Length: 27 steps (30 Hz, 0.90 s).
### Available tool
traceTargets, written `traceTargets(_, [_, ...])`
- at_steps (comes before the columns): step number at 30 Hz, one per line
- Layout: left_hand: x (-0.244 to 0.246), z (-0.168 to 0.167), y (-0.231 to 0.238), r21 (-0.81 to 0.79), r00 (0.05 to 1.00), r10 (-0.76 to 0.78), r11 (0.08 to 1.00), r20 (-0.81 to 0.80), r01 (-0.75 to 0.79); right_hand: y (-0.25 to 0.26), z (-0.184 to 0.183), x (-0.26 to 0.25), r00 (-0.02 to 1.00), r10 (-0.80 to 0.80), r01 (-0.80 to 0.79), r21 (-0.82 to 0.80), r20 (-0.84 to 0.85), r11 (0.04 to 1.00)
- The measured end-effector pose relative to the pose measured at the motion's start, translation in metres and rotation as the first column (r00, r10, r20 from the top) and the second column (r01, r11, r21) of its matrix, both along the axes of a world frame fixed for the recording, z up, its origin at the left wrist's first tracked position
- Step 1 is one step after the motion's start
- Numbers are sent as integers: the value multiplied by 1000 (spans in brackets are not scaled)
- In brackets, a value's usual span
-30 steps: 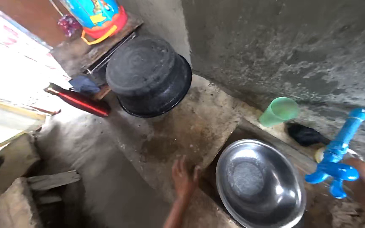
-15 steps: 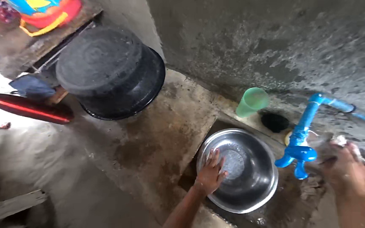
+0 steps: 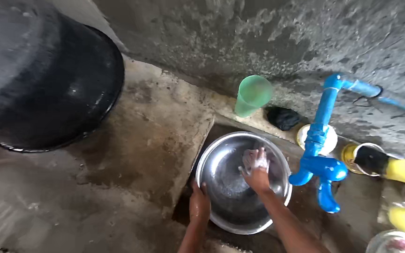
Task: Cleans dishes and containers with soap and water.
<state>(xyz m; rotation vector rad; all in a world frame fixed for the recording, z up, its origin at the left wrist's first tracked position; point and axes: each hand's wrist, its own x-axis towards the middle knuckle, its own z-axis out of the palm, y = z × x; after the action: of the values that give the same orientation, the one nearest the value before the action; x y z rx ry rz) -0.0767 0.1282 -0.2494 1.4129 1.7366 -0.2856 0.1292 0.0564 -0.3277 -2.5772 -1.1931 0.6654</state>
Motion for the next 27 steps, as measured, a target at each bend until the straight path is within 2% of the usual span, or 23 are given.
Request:
traceTargets(2, [3, -7, -1, 42, 1000, -23, 999, -2, 23, 23, -38, -11, 993, 80, -80, -1, 88, 997])
traceTargets(4, [2, -11, -1, 69, 1000, -24, 997, 16, 23, 49, -49, -41, 988, 137, -140, 39, 72, 989])
traceTargets(6, [2, -11, 0, 55, 999, -5, 998, 42, 3, 62, -26, -81, 950, 245, -266, -87, -193, 960])
traceTargets(7, [2, -11, 2, 27, 999, 4, 1000, 40, -5, 53, -14, -98, 889, 295, -355, -120, -351, 927])
traceTargets(9, [0, -11, 7, -28, 1000, 1, 1000, 14, 0, 9, -8, -110, 760, 400, -504, -76, -513, 860])
traceTargets(10, [0, -11, 9, -43, 1000, -1, 999, 2, 1, -15, 0, -97, 702, 427, -600, -151, -570, 785])
traceTargets(12, [1, -12, 9, -69, 1000, -2, 998, -12, 2, -51, 0, -51, 723, 435, -650, -315, -537, 691])
traceTargets(14, [1, -13, 8, -58, 1000, -6, 998, 9, 6, -42, 1, -3, 841, 439, -537, -389, -317, 748])
traceTargets(15, [-1, -14, 8, -43, 999, -12, 999, 36, 13, -22, -6, 13, 900, 402, -435, -384, -168, 814])
traceTargets(17, [-3, -17, 6, -14, 994, -19, 1000, 104, 21, 12, -33, 16, 957, 272, -246, -214, 103, 945])
traceTargets(18, [-3, -19, 5, -3, 991, -16, 1000, 131, 16, 27, -44, 1, 972, 176, -162, -102, 154, 982])
traceTargets(19, [-4, -21, 5, 15, 988, -8, 1000, 155, 6, 43, -51, -25, 988, 71, -70, -6, 137, 998])
traceTargets(20, [-6, -22, 4, 37, 985, -4, 999, 172, -2, 56, -50, -56, 997, 4, -2, -18, 74, 1000])
traceTargets(21, [-7, -22, 3, 64, 981, -3, 998, 193, -9, 65, -39, -85, 998, -4, -4, -121, -65, 993])
traceTargets(22, [-9, -21, 3, 103, 976, -3, 995, 217, -20, 70, -24, -104, 972, 33, -88, -227, -234, 970])
traceTargets(23, [-11, -20, 3, 148, 968, -7, 989, 251, -31, 73, -13, -112, 925, 95, -206, -275, -368, 939])
traceTargets(24, [-13, -18, 1, 195, 955, -10, 979, 297, -50, 71, -8, -110, 895, 177, -291, -235, -408, 928])
traceTargets(26, [-16, -12, -7, 308, 928, -38, 948, 371, -85, 56, -25, -78, 893, 381, -393, -5, -241, 919])
traceTargets(27, [-16, -7, -12, 358, 912, -54, 928, 406, -104, 49, -31, -49, 891, 429, -426, 53, -149, 903])
